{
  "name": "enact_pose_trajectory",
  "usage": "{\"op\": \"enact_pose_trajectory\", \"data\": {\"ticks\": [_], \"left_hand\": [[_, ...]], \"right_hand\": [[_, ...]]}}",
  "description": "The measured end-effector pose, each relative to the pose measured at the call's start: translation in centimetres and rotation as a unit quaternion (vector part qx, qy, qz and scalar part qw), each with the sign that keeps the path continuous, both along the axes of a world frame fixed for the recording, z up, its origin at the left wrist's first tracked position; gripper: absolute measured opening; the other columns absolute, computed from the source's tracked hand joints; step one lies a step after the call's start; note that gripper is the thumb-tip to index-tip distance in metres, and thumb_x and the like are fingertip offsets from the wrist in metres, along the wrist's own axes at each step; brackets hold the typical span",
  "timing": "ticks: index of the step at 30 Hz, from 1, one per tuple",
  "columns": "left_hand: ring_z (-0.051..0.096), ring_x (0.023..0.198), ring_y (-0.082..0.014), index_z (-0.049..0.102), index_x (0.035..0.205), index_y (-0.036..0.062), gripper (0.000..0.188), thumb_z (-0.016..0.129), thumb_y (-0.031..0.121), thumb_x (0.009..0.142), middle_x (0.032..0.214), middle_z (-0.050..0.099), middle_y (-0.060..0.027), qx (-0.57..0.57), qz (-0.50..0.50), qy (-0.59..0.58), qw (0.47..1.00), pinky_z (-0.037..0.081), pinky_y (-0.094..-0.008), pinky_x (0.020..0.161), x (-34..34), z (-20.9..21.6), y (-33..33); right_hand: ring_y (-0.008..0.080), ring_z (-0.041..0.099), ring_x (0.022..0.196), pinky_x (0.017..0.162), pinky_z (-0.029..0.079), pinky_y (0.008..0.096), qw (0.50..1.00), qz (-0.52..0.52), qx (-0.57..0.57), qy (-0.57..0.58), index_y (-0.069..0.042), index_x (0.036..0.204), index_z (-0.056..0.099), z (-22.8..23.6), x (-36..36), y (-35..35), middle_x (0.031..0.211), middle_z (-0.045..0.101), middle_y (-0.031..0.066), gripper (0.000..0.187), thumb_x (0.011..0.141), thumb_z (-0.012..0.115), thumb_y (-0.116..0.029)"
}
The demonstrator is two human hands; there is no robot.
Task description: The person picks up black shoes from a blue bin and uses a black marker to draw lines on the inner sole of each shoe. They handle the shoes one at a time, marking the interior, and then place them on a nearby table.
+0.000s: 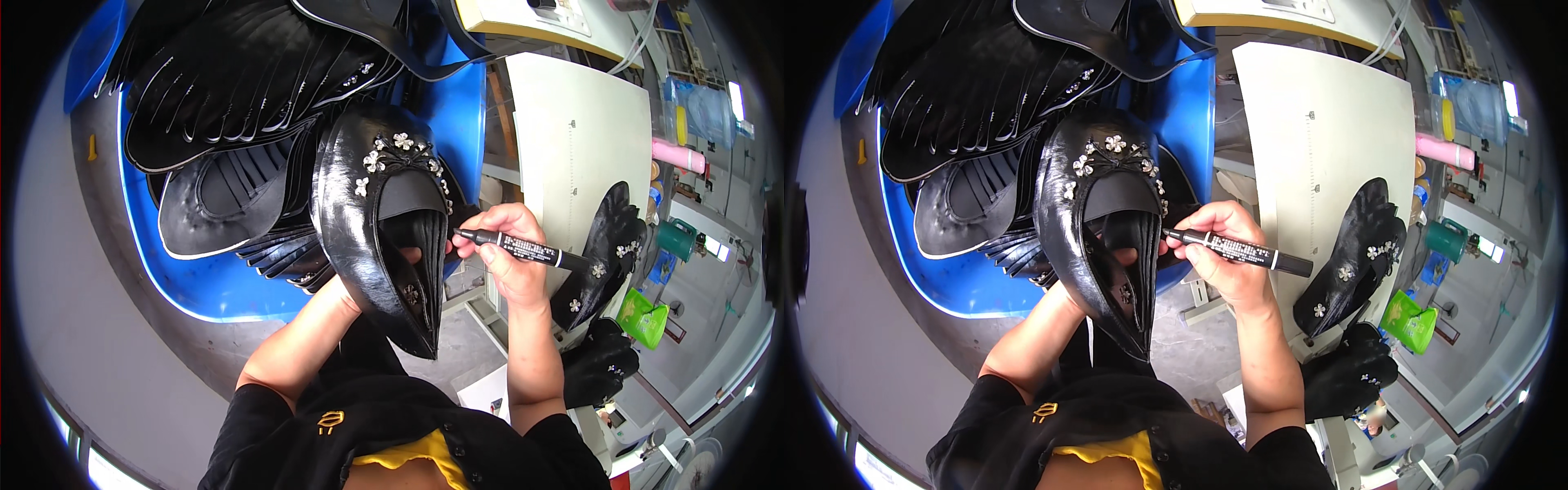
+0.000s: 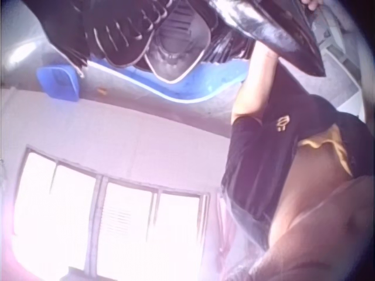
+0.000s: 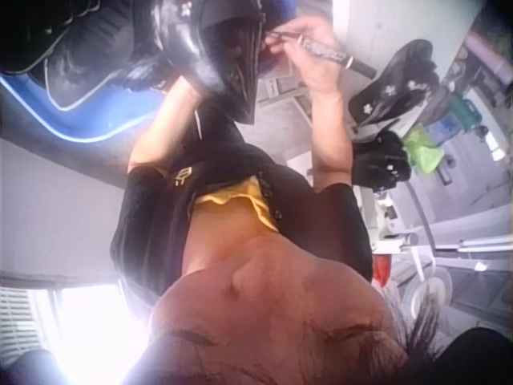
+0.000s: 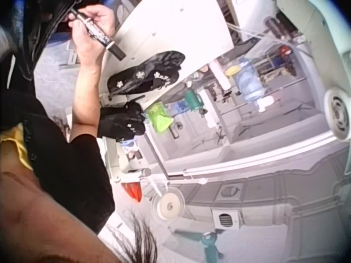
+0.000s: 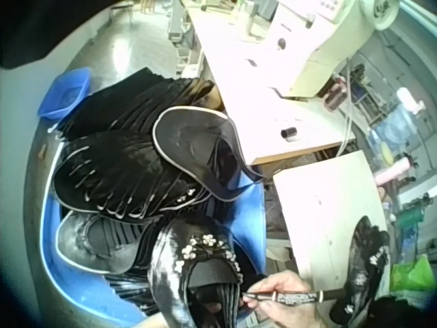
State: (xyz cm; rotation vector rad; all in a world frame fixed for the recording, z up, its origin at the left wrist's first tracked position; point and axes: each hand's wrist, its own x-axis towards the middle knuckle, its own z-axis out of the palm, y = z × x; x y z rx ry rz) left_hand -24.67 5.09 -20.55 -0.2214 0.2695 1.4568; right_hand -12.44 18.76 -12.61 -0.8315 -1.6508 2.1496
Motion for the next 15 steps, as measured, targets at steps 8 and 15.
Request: {"op": "enact_pose_trajectory", "data": {"ticks": [8,15], "left_hand": [[0.063,0.092,-0.0217,0.053,0.117,-0.0013,0.042,0.063,-0.001,0.077,0.106,0.062,-0.0135,-0.027,-0.022,-0.085,0.996,0.055,-0.0333,0.078,-0.1,-0.2,-0.1],[0.064,0.087,-0.0204,0.055,0.113,-0.0008,0.038,0.063,-0.002,0.076,0.102,0.063,-0.0118,-0.021,-0.02,-0.098,0.995,0.057,-0.0331,0.074,-0.1,-0.4,-0.2]], "right_hand": [[0.0197,0.06,0.084,0.075,0.051,0.0305,0.999,0.044,0.002,0.014,0.003,0.095,0.056,-0.5,-0.4,1.0,0.091,0.06,0.0154,0.015,0.083,0.061,-0.004],[0.0072,0.048,0.067,0.058,0.038,0.0187,0.998,0.023,0.064,0.003,0.001,0.094,0.055,-0.8,0.0,-0.3,0.092,0.061,0.0123,0.015,0.085,0.062,-0.01]]}}
